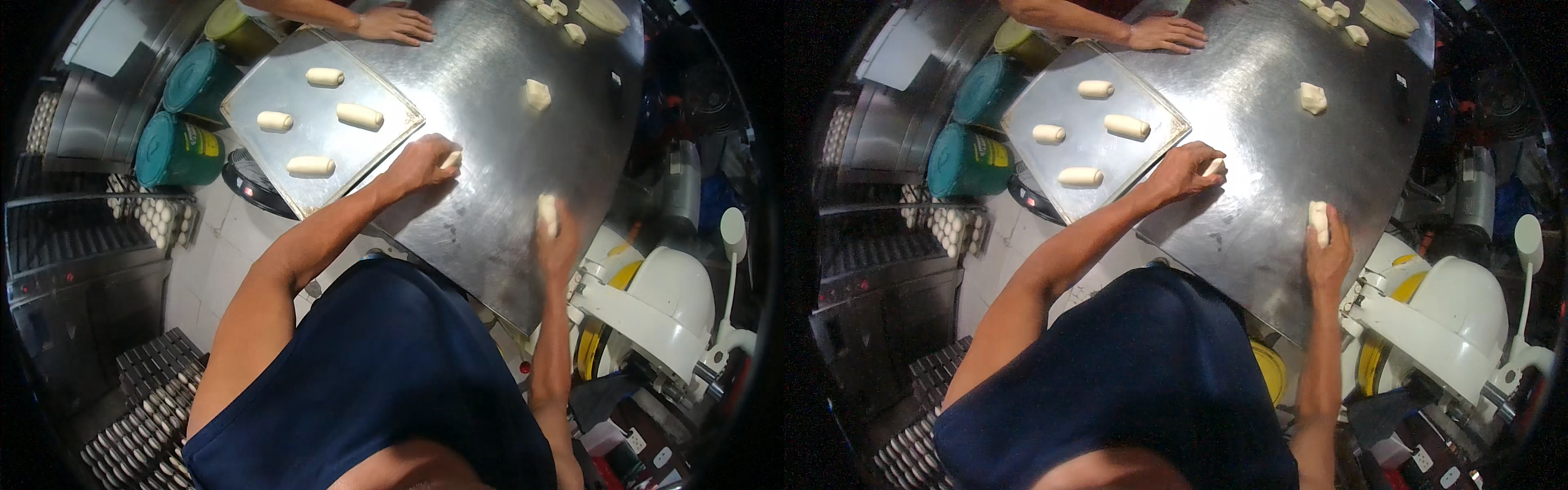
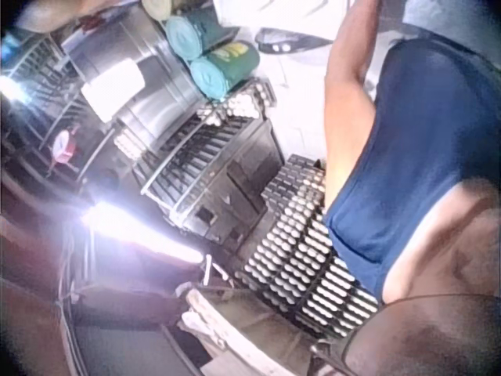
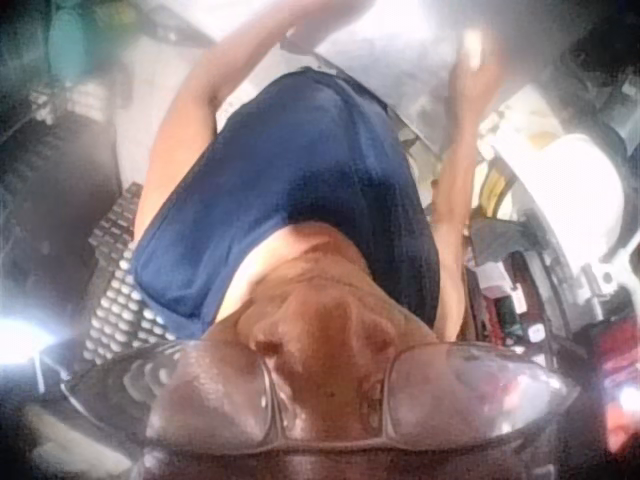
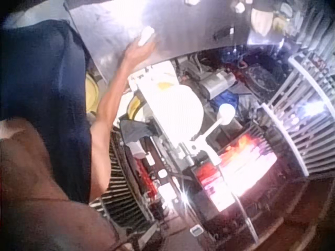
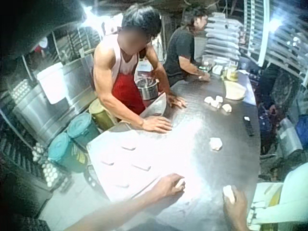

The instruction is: The person shapes pieces of dough by hand on a metal table and places the shaped rolls onto a baking tray, then slides the tray into a rack.

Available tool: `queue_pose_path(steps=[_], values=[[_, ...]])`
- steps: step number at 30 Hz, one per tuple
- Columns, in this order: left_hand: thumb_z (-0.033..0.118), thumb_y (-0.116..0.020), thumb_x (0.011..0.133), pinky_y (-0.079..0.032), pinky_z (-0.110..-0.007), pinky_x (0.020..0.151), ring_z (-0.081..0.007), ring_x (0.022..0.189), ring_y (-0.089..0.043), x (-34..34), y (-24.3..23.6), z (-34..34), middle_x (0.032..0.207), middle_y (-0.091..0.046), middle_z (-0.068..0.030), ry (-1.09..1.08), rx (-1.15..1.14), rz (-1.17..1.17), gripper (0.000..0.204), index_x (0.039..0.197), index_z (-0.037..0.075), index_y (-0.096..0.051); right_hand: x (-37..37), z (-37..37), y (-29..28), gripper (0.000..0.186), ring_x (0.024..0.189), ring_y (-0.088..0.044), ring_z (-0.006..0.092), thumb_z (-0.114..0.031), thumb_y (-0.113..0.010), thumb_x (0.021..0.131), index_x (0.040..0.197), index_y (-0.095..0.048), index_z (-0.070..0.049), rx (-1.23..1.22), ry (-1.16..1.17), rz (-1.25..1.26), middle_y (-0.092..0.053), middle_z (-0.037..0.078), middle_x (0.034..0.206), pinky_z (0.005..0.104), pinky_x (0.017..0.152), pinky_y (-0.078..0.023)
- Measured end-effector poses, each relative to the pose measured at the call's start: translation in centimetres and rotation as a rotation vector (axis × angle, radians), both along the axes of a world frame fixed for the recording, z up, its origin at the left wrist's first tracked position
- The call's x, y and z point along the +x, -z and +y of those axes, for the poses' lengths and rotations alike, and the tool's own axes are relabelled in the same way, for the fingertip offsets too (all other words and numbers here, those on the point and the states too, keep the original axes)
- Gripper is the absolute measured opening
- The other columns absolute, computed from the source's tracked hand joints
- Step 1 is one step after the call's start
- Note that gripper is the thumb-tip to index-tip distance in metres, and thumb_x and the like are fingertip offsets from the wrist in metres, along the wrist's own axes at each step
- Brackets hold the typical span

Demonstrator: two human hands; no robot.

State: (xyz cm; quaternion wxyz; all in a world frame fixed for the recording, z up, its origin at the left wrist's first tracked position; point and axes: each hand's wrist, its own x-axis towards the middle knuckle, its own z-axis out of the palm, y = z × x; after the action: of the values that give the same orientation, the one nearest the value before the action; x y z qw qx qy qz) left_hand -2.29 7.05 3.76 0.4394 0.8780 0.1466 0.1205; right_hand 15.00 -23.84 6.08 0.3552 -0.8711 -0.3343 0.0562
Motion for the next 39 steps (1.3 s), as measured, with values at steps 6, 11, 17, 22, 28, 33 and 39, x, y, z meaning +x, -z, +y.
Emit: queue_pose_path(steps=[6, 11, 17, 22, 28, 33, 39], values=[[0.052, -0.072, 0.088, -0.052, -0.047, 0.090, -0.0325, 0.111, -0.062, 2.8, -0.6, 0.1, 0.125, -0.064, -0.0153, 0.054, 0.450, 0.126, 0.057, 0.127, 0.010, -0.066, -0.3, 2.4, -0.7, 0.060, 0.115, -0.057, 0.0365, -0.038, -0.076, 0.088, 0.135, -0.063, -0.004, -0.287, 0.033, -0.355, -0.061, 0.020, 0.115, 0.0498, 0.101, -0.043], [0.052, -0.060, 0.099, -0.047, -0.050, 0.093, -0.0257, 0.110, -0.061, 5.2, 1.4, -2.8, 0.125, -0.061, -0.0100, 0.305, 0.761, -0.091, 0.053, 0.140, 0.018, -0.056, 0.5, 5.8, 2.7, 0.053, 0.108, -0.059, 0.0317, -0.047, -0.072, 0.090, 0.123, -0.067, -0.006, -0.289, -0.240, -0.462, -0.066, 0.016, 0.117, 0.0478, 0.094, -0.041], [0.062, -0.055, 0.098, -0.032, -0.057, 0.112, -0.0282, 0.129, -0.052, 6.5, 3.4, -0.7, 0.137, -0.057, -0.0102, 0.274, 0.651, 0.003, 0.061, 0.140, 0.017, -0.055, 1.5, 8.8, 3.6, 0.060, 0.105, -0.061, 0.0328, -0.054, -0.070, 0.089, 0.124, -0.067, -0.006, -0.175, -0.177, -0.282, -0.070, 0.017, 0.111, 0.0461, 0.100, -0.041], [0.066, -0.051, 0.099, -0.031, -0.065, 0.113, -0.0293, 0.144, -0.044, 2.1, 3.0, -0.7, 0.155, -0.046, -0.0120, 0.419, 0.769, 0.006, 0.061, 0.141, 0.022, -0.055, 0.5, 6.2, 3.4, 0.061, 0.114, -0.060, 0.0347, -0.053, -0.070, 0.088, 0.128, -0.066, -0.006, -0.248, -0.220, -0.352, -0.068, 0.019, 0.120, 0.0483, 0.102, -0.042], [0.065, -0.053, 0.098, -0.036, -0.059, 0.110, -0.0357, 0.136, -0.045, 2.1, 3.1, -1.4, 0.153, -0.046, -0.0123, 0.384, 0.703, 0.078, 0.061, 0.139, 0.021, -0.056, 0.2, 6.6, 3.5, 0.063, 0.123, -0.056, 0.0354, -0.050, -0.069, 0.090, 0.135, -0.062, -0.007, -0.258, -0.132, -0.464, -0.063, 0.017, 0.131, 0.0495, 0.108, -0.040], [0.068, -0.055, 0.095, -0.036, -0.059, 0.112, -0.0360, 0.140, -0.042, 1.1, 2.6, -1.2, 0.156, -0.041, -0.0125, 0.457, 0.709, 0.058, 0.067, 0.141, 0.020, -0.054, -1.0, 4.8, 3.1, 0.060, 0.124, -0.055, 0.0364, -0.049, -0.067, 0.091, 0.133, -0.062, -0.006, -0.197, -0.222, -0.342, -0.062, 0.016, 0.132, 0.0486, 0.110, -0.040], [0.052, -0.055, 0.099, -0.054, -0.049, 0.095, -0.0346, 0.121, -0.060, 1.2, 2.5, -0.7, 0.135, -0.061, -0.0134, 0.378, 0.728, -0.235, 0.047, 0.126, 0.015, -0.064, -0.3, 4.3, 4.5, 0.049, 0.112, -0.063, 0.0358, -0.046, -0.067, 0.092, 0.118, -0.070, -0.005, -0.092, -0.038, -0.500, -0.070, 0.018, 0.115, 0.0469, 0.100, -0.048]])
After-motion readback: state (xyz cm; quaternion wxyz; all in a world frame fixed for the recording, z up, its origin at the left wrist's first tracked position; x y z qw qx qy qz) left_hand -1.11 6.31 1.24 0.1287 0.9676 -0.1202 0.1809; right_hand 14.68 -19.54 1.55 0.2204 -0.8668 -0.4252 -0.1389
